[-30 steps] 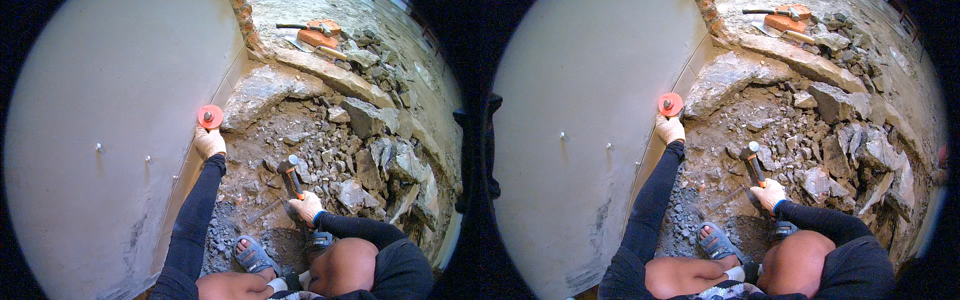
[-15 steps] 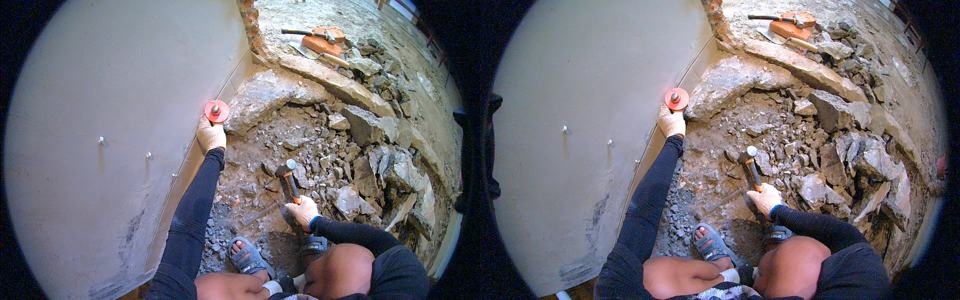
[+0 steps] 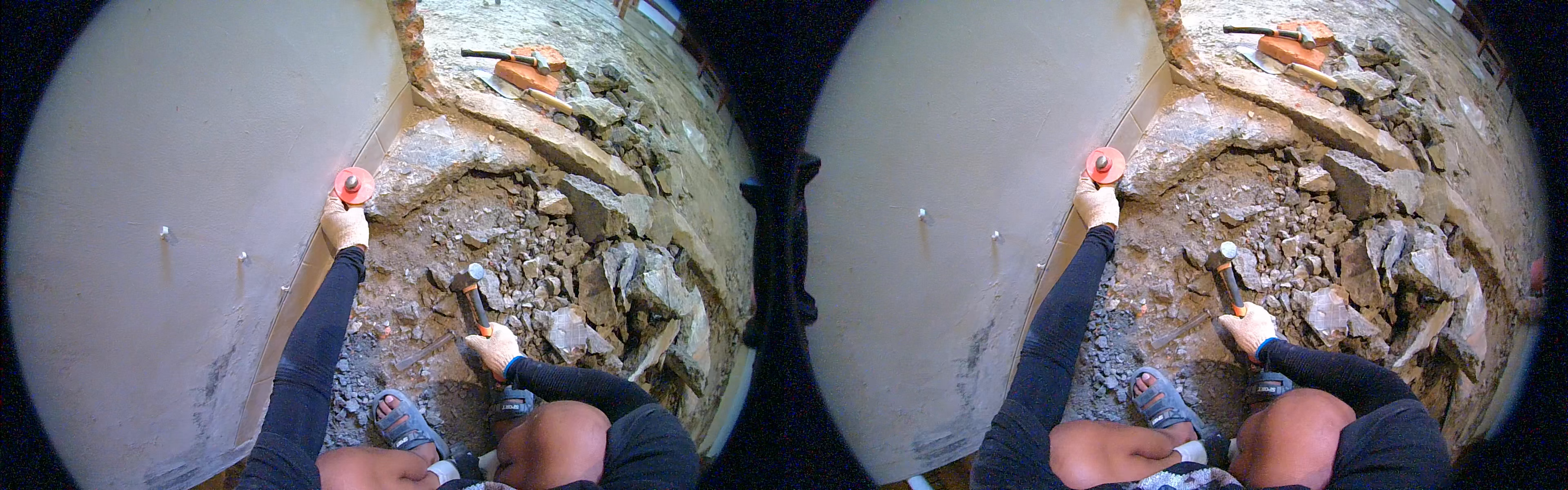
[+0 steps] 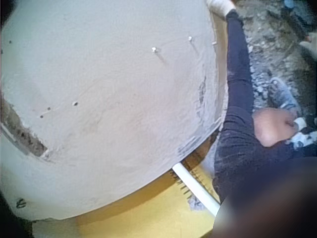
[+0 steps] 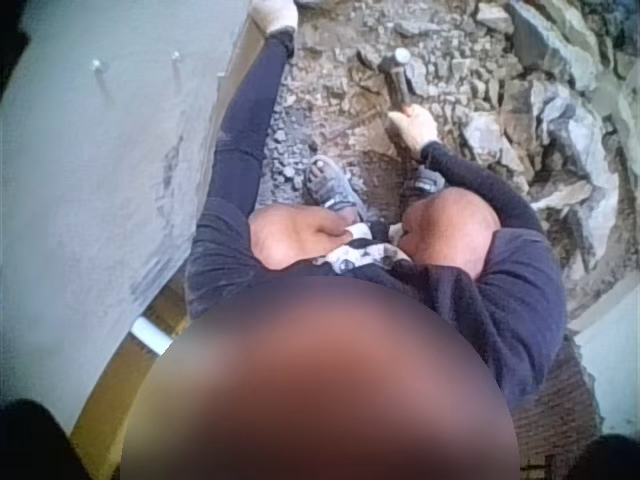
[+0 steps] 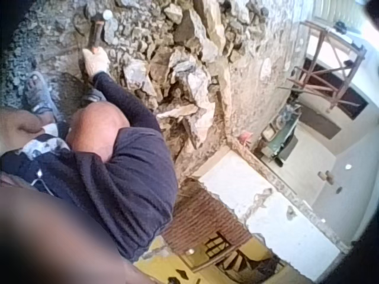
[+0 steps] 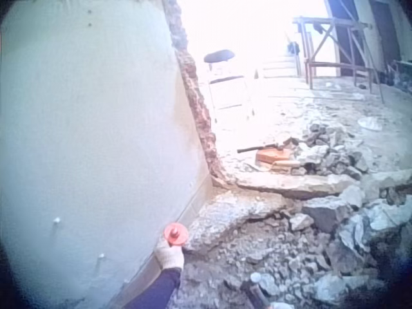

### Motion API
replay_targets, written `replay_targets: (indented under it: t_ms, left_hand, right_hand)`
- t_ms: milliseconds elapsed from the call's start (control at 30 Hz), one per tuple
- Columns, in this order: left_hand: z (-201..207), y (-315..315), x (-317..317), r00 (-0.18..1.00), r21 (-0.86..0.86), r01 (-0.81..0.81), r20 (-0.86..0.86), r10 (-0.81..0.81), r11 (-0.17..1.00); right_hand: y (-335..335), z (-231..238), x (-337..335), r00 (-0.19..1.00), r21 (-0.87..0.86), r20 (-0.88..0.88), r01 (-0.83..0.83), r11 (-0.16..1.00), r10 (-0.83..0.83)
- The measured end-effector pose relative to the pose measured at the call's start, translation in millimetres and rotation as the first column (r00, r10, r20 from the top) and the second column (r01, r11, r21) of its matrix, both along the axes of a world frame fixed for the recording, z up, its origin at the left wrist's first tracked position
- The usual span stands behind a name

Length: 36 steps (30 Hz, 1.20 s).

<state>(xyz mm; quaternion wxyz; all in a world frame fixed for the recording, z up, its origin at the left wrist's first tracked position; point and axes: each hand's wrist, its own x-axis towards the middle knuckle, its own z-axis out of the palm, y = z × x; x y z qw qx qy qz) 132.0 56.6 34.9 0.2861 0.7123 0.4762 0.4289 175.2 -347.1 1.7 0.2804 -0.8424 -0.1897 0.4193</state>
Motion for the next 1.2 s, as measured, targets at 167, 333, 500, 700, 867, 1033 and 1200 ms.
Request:
replay_targets:
  t_ms: [167,333,500,700,867,1033,1200]
  left_hand:
    - [8.0,-1.9,2.0,0.999,-0.049,0.006,-0.039,-0.007,0.999]
    - [16.3,-2.0,3.7,0.997,-0.099,-0.013,-0.077,0.005,0.995]
    - [22.8,-4.1,4.9,0.993,-0.095,-0.040,-0.116,0.029,0.995]
    - [31.6,-8.6,6.0,0.994,-0.134,-0.049,-0.105,0.035,0.990]
    - [36.0,-10.6,4.4,0.995,-0.154,-0.031,-0.100,0.016,0.988]
    - [36.5,-12.6,0.1,0.991,-0.095,-0.005,-0.136,-0.008,0.995]
    - [31.6,-8.7,-0.2,0.986,-0.102,-0.034,-0.165,0.017,0.994]
  right_hand:
    - [-2.3,-4.5,0.4,1.000,0.007,0.014,-0.016,1.000,0.016]
    - [9.5,8.5,0.5,1.000,-0.046,0.010,-0.013,0.999,0.014]
    - [74.5,75.1,24.1,0.999,0.328,0.021,-0.039,0.944,0.034]
    - [186.3,194.3,76.6,0.934,0.854,0.327,-0.225,0.469,-0.146]
    - [241.7,191.4,80.9,0.848,0.850,0.448,-0.306,0.429,-0.282]
    - [228.5,128.5,74.4,0.874,0.271,0.381,-0.417,0.868,0.301]
    - [199.4,161.3,69.6,0.923,0.492,0.379,-0.266,0.829,0.070]
